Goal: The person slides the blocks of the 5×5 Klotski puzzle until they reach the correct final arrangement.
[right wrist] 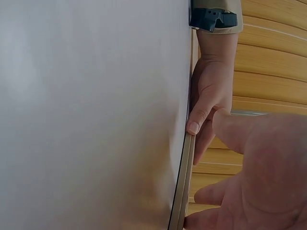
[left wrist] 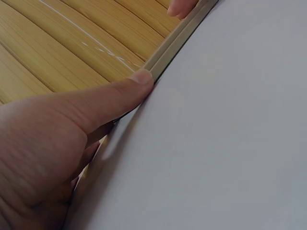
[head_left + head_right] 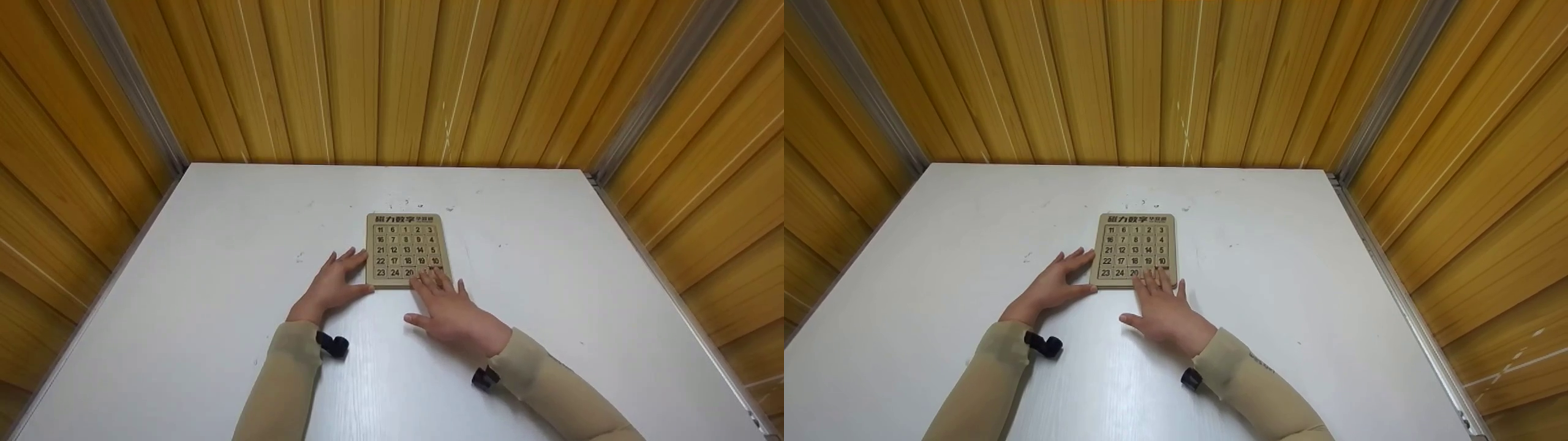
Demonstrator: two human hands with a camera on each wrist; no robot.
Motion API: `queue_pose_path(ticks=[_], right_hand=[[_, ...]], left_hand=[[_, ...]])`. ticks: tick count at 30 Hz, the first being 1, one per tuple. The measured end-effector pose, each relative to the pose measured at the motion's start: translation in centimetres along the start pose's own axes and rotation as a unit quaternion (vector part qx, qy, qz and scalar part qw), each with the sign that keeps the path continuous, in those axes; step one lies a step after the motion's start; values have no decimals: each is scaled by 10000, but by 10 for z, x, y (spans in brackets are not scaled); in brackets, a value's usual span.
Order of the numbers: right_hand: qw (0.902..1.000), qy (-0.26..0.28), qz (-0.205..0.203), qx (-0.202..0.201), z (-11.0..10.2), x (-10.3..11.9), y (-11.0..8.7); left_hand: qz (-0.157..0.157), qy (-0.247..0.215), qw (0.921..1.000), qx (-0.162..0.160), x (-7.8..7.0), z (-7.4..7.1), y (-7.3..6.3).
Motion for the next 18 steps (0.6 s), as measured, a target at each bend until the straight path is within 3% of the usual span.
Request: queue_pose_path(ticks=[12, 18], right_hand=[[9999, 78, 59, -58, -6, -11, -7], [9998, 117, 164, -59, -8, -15, -11]], left_hand=[[340, 36, 9994, -16, 0, -1, 1], [317, 28, 9995, -6, -1, -2, 0]])
Point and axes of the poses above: each hand's wrist, its own y-axis towards the middle knuckle, its own z-axis out of the palm, x = y × z, the point moved 4 cm from there along y, towards the middle knuckle, and after that the axes turned 10 degrees about y, right-handed, at the moved point
